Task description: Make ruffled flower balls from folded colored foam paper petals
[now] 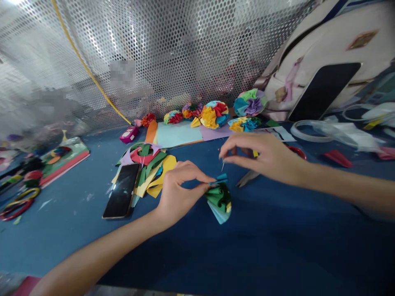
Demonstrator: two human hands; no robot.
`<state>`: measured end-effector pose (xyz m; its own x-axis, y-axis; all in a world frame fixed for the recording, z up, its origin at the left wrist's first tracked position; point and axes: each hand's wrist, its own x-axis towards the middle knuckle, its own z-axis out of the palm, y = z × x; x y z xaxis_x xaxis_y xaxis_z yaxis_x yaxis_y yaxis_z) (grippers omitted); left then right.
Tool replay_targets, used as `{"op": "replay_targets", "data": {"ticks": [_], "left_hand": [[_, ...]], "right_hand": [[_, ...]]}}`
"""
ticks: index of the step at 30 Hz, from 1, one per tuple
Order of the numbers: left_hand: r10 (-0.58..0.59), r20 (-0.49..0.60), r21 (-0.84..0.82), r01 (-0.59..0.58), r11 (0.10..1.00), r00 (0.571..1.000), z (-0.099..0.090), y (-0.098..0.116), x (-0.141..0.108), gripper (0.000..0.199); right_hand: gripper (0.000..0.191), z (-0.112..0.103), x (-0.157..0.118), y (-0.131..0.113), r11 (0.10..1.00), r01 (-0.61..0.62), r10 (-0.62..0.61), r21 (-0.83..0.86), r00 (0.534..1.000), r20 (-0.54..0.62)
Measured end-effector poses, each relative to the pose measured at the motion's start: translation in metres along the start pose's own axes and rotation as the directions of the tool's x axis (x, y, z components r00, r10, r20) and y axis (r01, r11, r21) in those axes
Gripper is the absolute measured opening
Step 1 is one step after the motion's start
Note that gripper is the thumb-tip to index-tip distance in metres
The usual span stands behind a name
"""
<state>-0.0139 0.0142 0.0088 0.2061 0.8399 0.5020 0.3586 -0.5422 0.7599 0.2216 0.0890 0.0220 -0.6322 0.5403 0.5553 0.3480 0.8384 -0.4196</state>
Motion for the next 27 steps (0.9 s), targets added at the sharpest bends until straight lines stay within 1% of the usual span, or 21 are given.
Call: {"op": "replay_targets", "data": {"ticks": [1,2,4,5,6,7,9,10,12,13,14,16,18,20,21,22,23,24,25,27], "left_hand": [[0.024,-0.012,-0.002,-0.024,1.000,1.000,-0.003,-0.002,0.002,0.017],[0.040,-0.028,-0.005,-0.040,0.999,0.999,-0.005,-0.004,0.003,0.018],[0.055,-0.058,0.008,-0.055,0.998,0.997,-0.009,-0.008,0.005,0.017],[0.059,-0.072,0.023,-0.058,0.998,0.996,-0.010,-0.011,0.006,0.017],[0.063,-0.081,0.041,-0.060,0.997,0.995,-0.010,-0.013,0.006,0.016],[0.070,-0.085,0.057,-0.065,0.996,0.994,-0.011,-0.015,0.006,0.016],[0.092,-0.082,0.074,-0.086,0.993,0.992,-0.010,-0.017,0.006,0.016],[0.103,-0.078,0.077,-0.097,0.992,0.992,-0.010,-0.017,0.006,0.017],[0.123,-0.074,0.079,-0.117,0.990,0.990,-0.010,-0.017,0.005,0.017],[0.129,-0.075,0.081,-0.123,0.989,0.989,-0.009,-0.017,0.005,0.017],[0.135,-0.077,0.082,-0.129,0.988,0.988,-0.009,-0.017,0.005,0.017],[0.153,-0.081,0.083,-0.146,0.986,0.985,-0.009,-0.018,0.005,0.017],[0.170,-0.087,0.082,-0.163,0.983,0.982,-0.008,-0.019,0.005,0.017],[0.177,-0.087,0.081,-0.170,0.982,0.980,-0.008,-0.020,0.005,0.018],[0.175,-0.084,0.081,-0.168,0.982,0.981,-0.008,-0.020,0.005,0.020],[0.171,-0.080,0.082,-0.164,0.983,0.982,-0.008,-0.021,0.005,0.021],[0.166,-0.077,0.082,-0.159,0.984,0.983,-0.007,-0.021,0.005,0.022],[0.161,-0.076,0.083,-0.154,0.984,0.984,-0.007,-0.021,0.004,0.022],[0.155,-0.076,0.084,-0.149,0.985,0.985,-0.007,-0.021,0.004,0.022],[0.144,-0.079,0.085,-0.137,0.987,0.986,-0.007,-0.020,0.004,0.021]], "right_hand": [[0.019,-0.004,0.002,0.013,0.999,0.020,-0.017,-0.049,0.998,0.057],[0.021,-0.006,0.004,0.026,0.988,0.070,-0.056,-0.138,0.994,0.099],[0.023,-0.005,0.003,0.051,0.928,0.215,-0.166,-0.306,0.970,0.179],[0.024,-0.002,0.001,0.060,0.888,0.279,-0.199,-0.365,0.950,0.242],[0.025,0.001,0.000,0.067,0.849,0.339,-0.232,-0.405,0.928,0.291],[0.026,0.005,-0.002,0.072,0.817,0.375,-0.251,-0.438,0.915,0.315],[0.030,0.010,-0.005,0.077,0.784,0.401,-0.261,-0.474,0.906,0.334],[0.039,0.011,-0.005,0.077,0.787,0.386,-0.248,-0.481,0.912,0.326],[0.059,0.009,-0.005,0.077,0.815,0.351,-0.218,-0.462,0.923,0.316],[0.064,0.007,-0.005,0.077,0.833,0.333,-0.203,-0.442,0.927,0.316],[0.064,0.005,-0.004,0.077,0.850,0.316,-0.188,-0.422,0.930,0.316],[0.054,0.000,-0.002,0.076,0.885,0.259,-0.137,-0.388,0.939,0.315],[0.040,-0.005,0.001,0.072,0.930,0.137,-0.035,-0.340,0.956,0.290],[0.029,-0.012,0.004,0.062,0.974,0.000,0.061,-0.228,0.963,0.264],[0.025,-0.015,0.005,0.055,0.988,-0.043,0.081,-0.148,0.962,0.262],[0.023,-0.018,0.007,0.047,0.996,-0.060,0.077,-0.071,0.962,0.262],[0.021,-0.021,0.007,0.038,0.999,-0.047,0.051,-0.021,0.962,0.269],[0.019,-0.023,0.008,0.030,1.000,-0.010,0.010,-0.001,0.959,0.282],[0.019,-0.024,0.008,0.022,0.999,0.043,-0.039,-0.007,0.954,0.296],[0.022,-0.023,0.007,0.010,0.984,0.157,-0.124,-0.080,0.941,0.316]]}}
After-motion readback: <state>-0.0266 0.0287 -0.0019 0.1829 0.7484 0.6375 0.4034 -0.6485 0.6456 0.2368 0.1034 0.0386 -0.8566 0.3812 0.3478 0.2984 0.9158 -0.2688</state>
